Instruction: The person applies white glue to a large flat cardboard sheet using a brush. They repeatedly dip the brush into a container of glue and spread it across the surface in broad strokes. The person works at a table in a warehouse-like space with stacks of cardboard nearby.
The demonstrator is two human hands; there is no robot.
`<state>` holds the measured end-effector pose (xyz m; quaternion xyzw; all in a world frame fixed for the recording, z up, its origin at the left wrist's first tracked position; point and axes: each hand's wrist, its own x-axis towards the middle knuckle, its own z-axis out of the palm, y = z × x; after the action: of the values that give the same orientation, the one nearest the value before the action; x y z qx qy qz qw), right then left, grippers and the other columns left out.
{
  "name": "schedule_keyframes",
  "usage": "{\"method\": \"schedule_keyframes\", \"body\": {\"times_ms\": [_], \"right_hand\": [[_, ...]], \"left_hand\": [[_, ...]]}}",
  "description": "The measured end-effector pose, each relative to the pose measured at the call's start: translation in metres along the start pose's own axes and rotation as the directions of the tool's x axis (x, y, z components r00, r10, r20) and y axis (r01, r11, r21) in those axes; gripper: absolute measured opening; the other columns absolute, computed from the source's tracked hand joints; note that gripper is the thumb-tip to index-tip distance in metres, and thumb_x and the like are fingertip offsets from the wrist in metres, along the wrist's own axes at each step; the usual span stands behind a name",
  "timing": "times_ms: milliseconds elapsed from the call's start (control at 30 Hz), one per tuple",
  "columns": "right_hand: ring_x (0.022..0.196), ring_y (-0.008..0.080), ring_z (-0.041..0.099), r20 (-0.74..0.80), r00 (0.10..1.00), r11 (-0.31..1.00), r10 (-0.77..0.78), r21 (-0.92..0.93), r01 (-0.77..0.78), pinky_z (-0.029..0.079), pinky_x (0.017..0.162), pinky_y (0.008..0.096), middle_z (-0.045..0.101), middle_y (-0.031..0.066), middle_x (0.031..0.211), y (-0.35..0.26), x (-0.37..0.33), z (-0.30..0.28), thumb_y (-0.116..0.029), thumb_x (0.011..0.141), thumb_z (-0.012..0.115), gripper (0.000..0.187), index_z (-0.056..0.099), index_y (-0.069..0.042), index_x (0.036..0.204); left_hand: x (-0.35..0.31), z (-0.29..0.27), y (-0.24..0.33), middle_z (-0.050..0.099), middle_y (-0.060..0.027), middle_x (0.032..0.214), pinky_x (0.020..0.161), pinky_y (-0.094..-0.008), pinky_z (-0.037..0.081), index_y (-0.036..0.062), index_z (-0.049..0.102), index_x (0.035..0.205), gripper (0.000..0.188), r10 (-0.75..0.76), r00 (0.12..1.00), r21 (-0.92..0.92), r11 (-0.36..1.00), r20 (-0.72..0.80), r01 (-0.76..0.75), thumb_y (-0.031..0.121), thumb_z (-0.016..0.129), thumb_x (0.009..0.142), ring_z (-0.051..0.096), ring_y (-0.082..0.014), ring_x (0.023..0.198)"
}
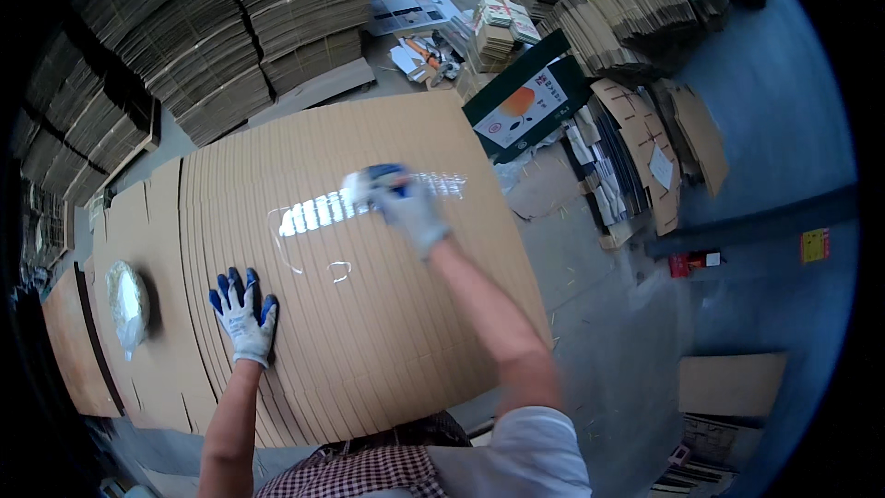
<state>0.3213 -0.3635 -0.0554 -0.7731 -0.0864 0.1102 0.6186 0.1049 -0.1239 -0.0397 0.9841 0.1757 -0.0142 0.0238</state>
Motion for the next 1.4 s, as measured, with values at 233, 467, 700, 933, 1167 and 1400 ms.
{"method": "schedule_keyframes", "body": {"times_ms": [233,467,700,933,1167,1400], "right_hand": [[0.073,0.0149,0.056,-0.219,0.974,0.975,0.063,-0.194,-0.106,0.046,0.07,0.0279,0.06,0.0062,0.08,0.007,0.029,-0.063,-0.016,0.07,0.065,0.023,0.057,-0.004,0.088],[0.072,0.0144,0.056,-0.326,0.945,0.989,0.031,-0.126,-0.076,0.045,0.068,0.027,0.06,0.005,0.08,0.001,-0.009,-0.128,-0.013,0.071,0.063,0.018,0.058,-0.003,0.085],[0.084,0.0298,0.058,-0.054,0.997,0.905,0.054,-0.419,-0.072,0.045,0.076,0.0368,0.06,0.0166,0.087,0.0,-0.064,-0.086,-0.03,0.069,0.067,0.037,0.058,-0.005,0.094],[0.073,0.0193,0.06,-0.339,0.936,0.921,0.091,-0.329,-0.208,0.047,0.067,0.0317,0.063,0.0104,0.081,0.001,-0.086,-0.14,-0.022,0.067,0.07,0.029,0.06,-0.003,0.087],[0.073,0.01,0.055,-0.345,0.875,0.936,0.34,0.211,-0.28,0.047,0.061,0.0249,0.06,0.003,0.084,0.004,-0.15,-0.039,-0.014,0.069,0.071,0.028,0.056,-0.003,0.091],[0.071,0.0128,0.056,-0.719,0.69,0.92,0.08,-0.213,-0.33,0.047,0.064,0.0275,0.061,0.0057,0.081,0.023,-0.161,-0.143,-0.014,0.074,0.066,0.021,0.056,-0.002,0.088]], "left_hand": [[-0.002,-0.004,-0.004,0.018,-0.0137,0.14,0.105,-0.0471,0.004,0.0179,0.033,0.131,0.058,0.006,1.0,0.065,0.998,-0.016,-0.005,0.032,0.053,0.078,0.013,-0.0323,0.13],[0.0,-0.004,-0.006,0.02,-0.014,0.14,0.105,-0.0475,0.004,0.0172,0.034,0.13,0.057,0.017,1.0,0.077,0.997,-0.021,-0.015,0.035,0.051,0.079,0.014,-0.0329,0.129],[0.003,-0.007,-0.005,0.02,-0.0129,0.14,0.105,-0.0455,0.005,0.0186,0.034,0.13,0.057,-0.009,1.0,0.084,0.996,-0.001,0.009,0.034,0.053,0.079,0.015,-0.0313,0.129],[0.003,-0.006,-0.005,0.022,-0.0128,0.139,0.105,-0.0443,0.007,0.0174,0.035,0.13,0.055,-0.003,1.0,0.098,0.995,-0.029,0.005,0.032,0.052,0.079,0.018,-0.0311,0.128],[0.008,0.001,-0.004,0.023,-0.0123,0.139,0.105,-0.0457,0.007,0.0193,0.034,0.131,0.055,0.028,0.998,0.097,0.995,-0.06,-0.022,0.038,0.049,0.081,0.018,-0.0307,0.129],[0.007,0.008,-0.011,0.022,-0.0113,0.14,0.105,-0.0444,0.007,0.0193,0.034,0.131,0.055,0.019,0.997,0.086,0.996,-0.073,-0.012,0.036,0.051,0.081,0.017,-0.0294,0.129]]}}
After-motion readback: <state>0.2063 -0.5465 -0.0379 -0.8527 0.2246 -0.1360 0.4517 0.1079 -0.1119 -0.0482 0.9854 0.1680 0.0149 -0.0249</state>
